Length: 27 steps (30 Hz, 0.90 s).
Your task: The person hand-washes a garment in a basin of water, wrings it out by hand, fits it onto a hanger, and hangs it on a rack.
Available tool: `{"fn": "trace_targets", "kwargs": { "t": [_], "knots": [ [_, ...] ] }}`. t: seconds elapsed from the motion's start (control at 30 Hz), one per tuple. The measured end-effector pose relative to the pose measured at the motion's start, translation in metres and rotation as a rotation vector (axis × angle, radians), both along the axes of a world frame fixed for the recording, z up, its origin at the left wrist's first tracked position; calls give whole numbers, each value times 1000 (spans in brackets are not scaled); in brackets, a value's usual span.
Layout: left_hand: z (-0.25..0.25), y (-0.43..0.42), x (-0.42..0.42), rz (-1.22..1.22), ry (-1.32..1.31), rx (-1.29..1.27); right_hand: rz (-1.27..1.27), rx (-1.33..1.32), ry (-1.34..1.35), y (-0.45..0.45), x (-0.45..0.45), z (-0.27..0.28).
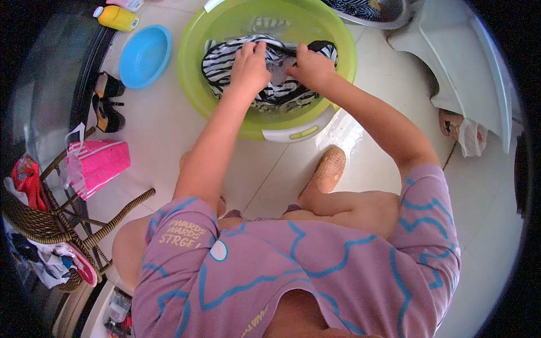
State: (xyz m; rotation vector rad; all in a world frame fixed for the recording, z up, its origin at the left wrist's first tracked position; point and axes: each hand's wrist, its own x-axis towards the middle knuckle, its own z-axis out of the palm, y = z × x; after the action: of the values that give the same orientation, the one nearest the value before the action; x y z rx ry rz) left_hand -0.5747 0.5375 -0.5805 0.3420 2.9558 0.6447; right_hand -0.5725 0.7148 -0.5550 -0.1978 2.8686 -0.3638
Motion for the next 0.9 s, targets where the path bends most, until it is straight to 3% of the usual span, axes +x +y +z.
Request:
{"fn": "trace_targets", "kwargs": {
  "t": [0.13, 0.23, 0.37, 0.4, 0.5, 0.53, 0.6, 0.7, 0.73, 0.83, 0.87, 0.9],
  "knots": [
    [-7, -4, -4, 116, -127, -79, 91, -49, 23, 4, -6, -16],
    [-6, -13, -12, 128, -148, -63, 184, -35, 45, 3, -8, 2],
    [-6, -30, -24, 206, -144, 84, 394, -73, 359, 3, 9, 35],
    [-9, -37, -29, 225, -132, 119, 455, -193, 564, 5, 11, 38],
    [-20, -58, -39, 307, -159, 214, 287, -598, 277, 6, 17, 58],
    [-33, -65, -43, 323, -97, 212, 82, -835, -33, 4, 20, 72],
    [-56, -74, -44, 358, 21, 206, 23, -1169, -37, 3, 17, 100],
    [-27, -67, -41, 530, -138, 353, -44, -1463, 80, -3, 11, 136],
    [-2, -58, -32, 613, -31, 324, -146, -1603, -51, 0, 9, 138],
    [17, -44, -33, 593, 124, 741, -275, -1418, 121, -9, -10, 117],
    [16, -35, -38, 638, 16, 890, -177, -1255, 137, -6, -20, 100],
    [8, -26, -35, 653, -110, 1106, -248, -1225, 88, -10, -22, 85]
  ]
}}
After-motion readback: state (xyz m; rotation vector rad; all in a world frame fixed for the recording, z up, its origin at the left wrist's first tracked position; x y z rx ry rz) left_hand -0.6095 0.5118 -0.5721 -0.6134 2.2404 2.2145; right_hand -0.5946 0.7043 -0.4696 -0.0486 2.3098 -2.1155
